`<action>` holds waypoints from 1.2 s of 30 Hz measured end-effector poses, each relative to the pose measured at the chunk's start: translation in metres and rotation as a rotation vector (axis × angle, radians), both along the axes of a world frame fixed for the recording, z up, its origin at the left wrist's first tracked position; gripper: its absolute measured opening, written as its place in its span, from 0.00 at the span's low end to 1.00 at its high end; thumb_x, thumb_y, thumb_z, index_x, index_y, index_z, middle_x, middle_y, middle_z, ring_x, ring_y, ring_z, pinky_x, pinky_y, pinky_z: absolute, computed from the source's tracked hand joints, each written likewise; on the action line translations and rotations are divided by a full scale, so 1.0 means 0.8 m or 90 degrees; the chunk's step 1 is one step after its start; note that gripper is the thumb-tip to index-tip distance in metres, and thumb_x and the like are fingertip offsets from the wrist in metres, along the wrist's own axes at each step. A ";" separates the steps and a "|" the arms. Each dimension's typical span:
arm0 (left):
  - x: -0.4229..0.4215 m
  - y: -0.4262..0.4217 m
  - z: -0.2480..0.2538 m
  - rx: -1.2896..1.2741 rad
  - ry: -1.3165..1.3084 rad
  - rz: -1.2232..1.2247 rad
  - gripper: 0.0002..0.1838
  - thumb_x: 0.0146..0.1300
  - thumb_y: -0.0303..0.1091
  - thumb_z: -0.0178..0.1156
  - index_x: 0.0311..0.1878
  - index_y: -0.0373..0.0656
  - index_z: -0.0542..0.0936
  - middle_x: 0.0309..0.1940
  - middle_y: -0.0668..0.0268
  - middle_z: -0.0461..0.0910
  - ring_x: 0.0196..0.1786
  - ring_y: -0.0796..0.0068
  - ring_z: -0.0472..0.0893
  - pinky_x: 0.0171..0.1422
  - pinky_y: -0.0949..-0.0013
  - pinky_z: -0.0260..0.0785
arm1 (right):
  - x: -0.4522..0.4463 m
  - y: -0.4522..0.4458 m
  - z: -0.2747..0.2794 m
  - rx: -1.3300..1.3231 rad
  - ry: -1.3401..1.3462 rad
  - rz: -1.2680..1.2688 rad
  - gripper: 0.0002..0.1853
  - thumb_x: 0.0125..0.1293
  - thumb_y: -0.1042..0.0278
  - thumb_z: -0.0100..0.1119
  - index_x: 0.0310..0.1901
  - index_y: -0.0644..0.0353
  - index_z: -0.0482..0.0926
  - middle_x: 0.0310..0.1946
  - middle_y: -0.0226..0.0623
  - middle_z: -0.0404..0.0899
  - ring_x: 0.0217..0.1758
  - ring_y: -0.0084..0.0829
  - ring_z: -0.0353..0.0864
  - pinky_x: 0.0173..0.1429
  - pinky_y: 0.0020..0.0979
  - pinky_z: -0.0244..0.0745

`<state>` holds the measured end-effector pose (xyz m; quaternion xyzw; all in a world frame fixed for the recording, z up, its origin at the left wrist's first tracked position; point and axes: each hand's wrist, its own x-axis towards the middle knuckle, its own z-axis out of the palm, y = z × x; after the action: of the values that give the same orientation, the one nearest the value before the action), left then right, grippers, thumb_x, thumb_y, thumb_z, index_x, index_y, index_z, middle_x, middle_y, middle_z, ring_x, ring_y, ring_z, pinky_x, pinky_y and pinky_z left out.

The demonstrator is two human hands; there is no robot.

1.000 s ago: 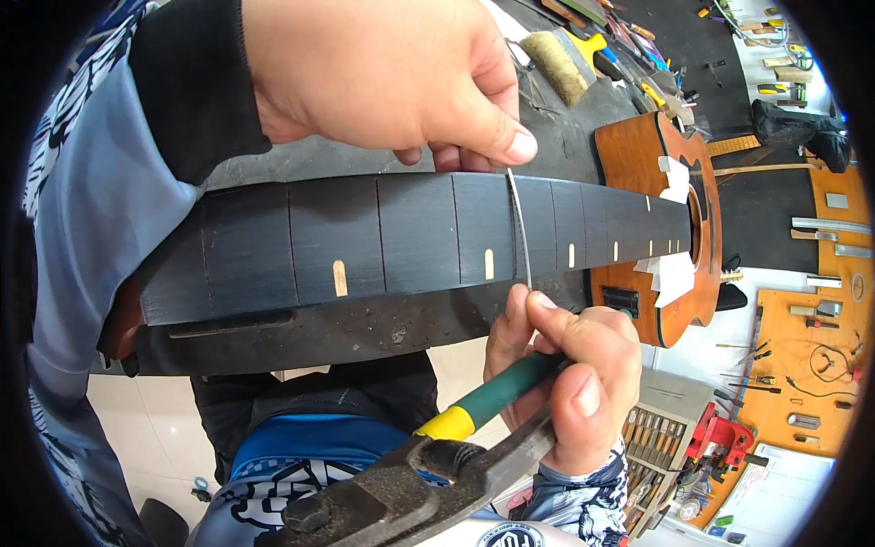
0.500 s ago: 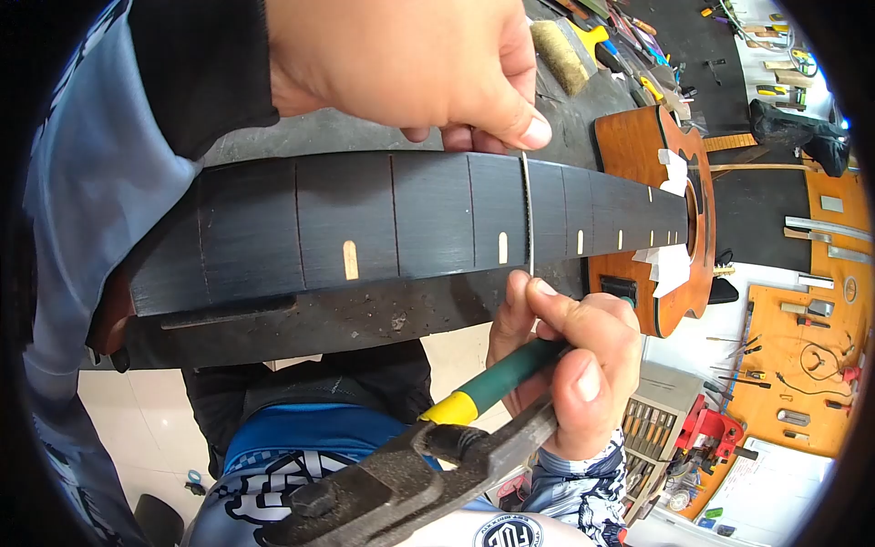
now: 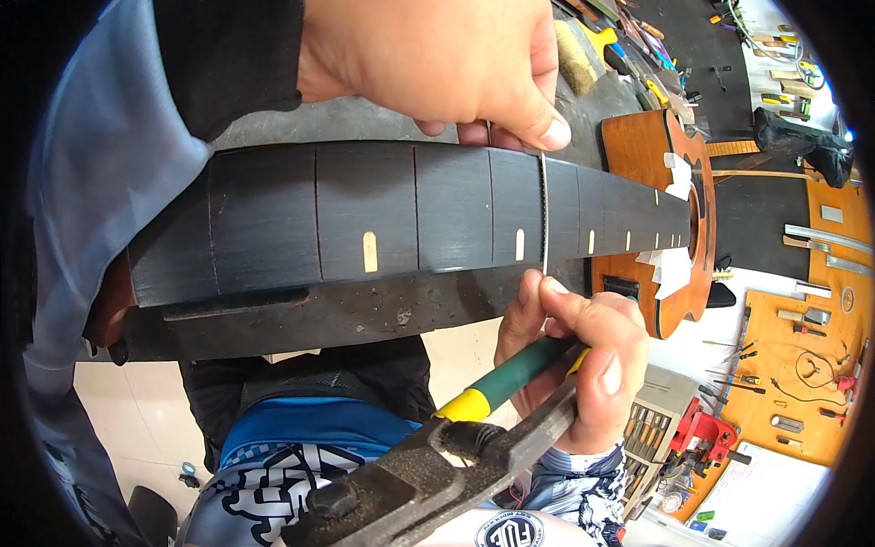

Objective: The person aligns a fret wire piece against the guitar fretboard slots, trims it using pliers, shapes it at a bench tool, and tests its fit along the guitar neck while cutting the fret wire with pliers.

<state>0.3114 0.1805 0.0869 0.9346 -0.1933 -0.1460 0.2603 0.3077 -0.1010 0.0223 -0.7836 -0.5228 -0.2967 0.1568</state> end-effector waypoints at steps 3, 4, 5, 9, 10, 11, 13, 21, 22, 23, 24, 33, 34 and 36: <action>0.000 -0.002 0.000 0.021 -0.007 -0.004 0.28 0.75 0.52 0.43 0.58 0.35 0.78 0.46 0.50 0.82 0.50 0.55 0.82 0.57 0.54 0.73 | 0.000 -0.001 0.001 -0.016 -0.010 -0.008 0.40 0.54 0.85 0.72 0.63 0.43 0.60 0.35 0.37 0.78 0.24 0.26 0.69 0.28 0.25 0.65; 0.001 -0.002 0.001 0.028 -0.009 -0.005 0.29 0.75 0.52 0.43 0.58 0.35 0.77 0.46 0.50 0.82 0.51 0.55 0.82 0.58 0.54 0.72 | 0.001 0.000 0.001 -0.018 -0.014 -0.005 0.40 0.54 0.85 0.72 0.63 0.44 0.60 0.35 0.38 0.78 0.24 0.26 0.69 0.28 0.25 0.65; 0.001 -0.002 0.001 0.034 -0.010 -0.005 0.29 0.75 0.52 0.43 0.59 0.35 0.77 0.47 0.50 0.82 0.51 0.54 0.82 0.58 0.53 0.72 | 0.002 0.000 0.001 -0.020 -0.019 -0.001 0.40 0.54 0.85 0.72 0.62 0.45 0.60 0.35 0.38 0.78 0.24 0.26 0.69 0.28 0.25 0.66; 0.002 -0.003 0.002 0.061 -0.020 -0.009 0.29 0.75 0.53 0.41 0.60 0.36 0.76 0.49 0.50 0.81 0.53 0.54 0.81 0.60 0.52 0.72 | -0.002 0.000 -0.002 -0.006 -0.023 -0.010 0.38 0.54 0.85 0.72 0.61 0.47 0.60 0.35 0.39 0.78 0.25 0.26 0.69 0.29 0.25 0.66; 0.002 -0.003 0.002 0.067 -0.023 -0.010 0.29 0.76 0.53 0.41 0.60 0.36 0.76 0.49 0.50 0.81 0.53 0.54 0.81 0.60 0.52 0.71 | -0.004 0.000 -0.001 -0.012 -0.018 -0.028 0.38 0.54 0.85 0.72 0.61 0.47 0.61 0.35 0.39 0.78 0.25 0.26 0.69 0.29 0.24 0.67; 0.003 -0.004 0.002 0.076 -0.026 -0.012 0.30 0.76 0.53 0.41 0.61 0.36 0.76 0.49 0.50 0.81 0.54 0.54 0.81 0.61 0.52 0.71 | -0.005 -0.001 -0.001 -0.017 -0.012 -0.046 0.37 0.55 0.84 0.72 0.60 0.47 0.61 0.35 0.39 0.77 0.25 0.26 0.70 0.30 0.24 0.67; 0.004 -0.005 0.001 0.093 -0.029 -0.014 0.30 0.76 0.54 0.40 0.61 0.36 0.76 0.50 0.50 0.81 0.55 0.54 0.80 0.61 0.51 0.71 | -0.005 0.001 -0.003 -0.008 -0.014 -0.042 0.37 0.55 0.84 0.72 0.60 0.47 0.61 0.35 0.40 0.77 0.25 0.26 0.70 0.30 0.24 0.67; 0.012 -0.006 0.005 0.190 -0.047 -0.033 0.31 0.77 0.55 0.38 0.64 0.37 0.74 0.54 0.51 0.80 0.58 0.54 0.79 0.65 0.49 0.69 | 0.005 0.000 -0.011 0.047 -0.037 0.017 0.37 0.55 0.85 0.71 0.61 0.45 0.61 0.36 0.39 0.79 0.25 0.26 0.69 0.29 0.24 0.67; 0.013 -0.006 0.006 0.202 -0.052 -0.035 0.31 0.77 0.55 0.38 0.64 0.37 0.74 0.54 0.51 0.80 0.59 0.54 0.79 0.65 0.49 0.69 | 0.007 -0.002 -0.011 0.048 -0.042 0.038 0.38 0.55 0.85 0.71 0.61 0.44 0.61 0.36 0.39 0.79 0.25 0.26 0.70 0.28 0.24 0.67; 0.009 -0.008 0.005 0.210 -0.055 -0.036 0.32 0.77 0.55 0.38 0.65 0.38 0.73 0.55 0.51 0.80 0.59 0.54 0.79 0.65 0.49 0.69 | 0.010 -0.003 -0.011 0.050 -0.049 0.058 0.39 0.54 0.86 0.71 0.62 0.43 0.61 0.37 0.38 0.80 0.24 0.27 0.70 0.28 0.25 0.67; 0.009 -0.009 0.006 0.213 -0.056 -0.036 0.32 0.77 0.55 0.38 0.65 0.38 0.73 0.55 0.51 0.80 0.59 0.54 0.79 0.65 0.49 0.69 | 0.013 -0.005 -0.011 0.053 -0.049 0.058 0.39 0.54 0.86 0.71 0.62 0.43 0.61 0.37 0.38 0.80 0.24 0.27 0.70 0.28 0.25 0.67; 0.020 -0.051 -0.015 0.122 -0.191 0.018 0.22 0.66 0.48 0.58 0.42 0.34 0.85 0.36 0.49 0.84 0.43 0.49 0.83 0.49 0.57 0.74 | 0.023 -0.012 -0.001 -0.029 -0.049 0.124 0.45 0.50 0.86 0.73 0.68 0.50 0.60 0.38 0.43 0.81 0.29 0.35 0.77 0.30 0.32 0.67; 0.023 -0.044 -0.021 0.127 -0.193 0.016 0.22 0.66 0.48 0.58 0.42 0.34 0.85 0.36 0.49 0.84 0.43 0.49 0.83 0.49 0.57 0.74 | 0.023 -0.013 -0.003 -0.031 -0.043 0.120 0.46 0.50 0.86 0.73 0.69 0.51 0.60 0.38 0.43 0.81 0.29 0.35 0.77 0.30 0.33 0.67; 0.008 -0.028 -0.019 -0.182 -0.118 -0.058 0.19 0.63 0.44 0.60 0.40 0.34 0.85 0.35 0.48 0.84 0.41 0.50 0.83 0.47 0.57 0.74 | 0.024 -0.013 -0.001 -0.030 -0.032 0.121 0.47 0.50 0.86 0.73 0.70 0.50 0.58 0.38 0.43 0.80 0.28 0.36 0.77 0.30 0.34 0.67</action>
<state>0.3179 0.1581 0.0719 0.8876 -0.2777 -0.0418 0.3650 0.3270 -0.1115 0.0215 -0.7265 -0.6052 -0.2874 0.1525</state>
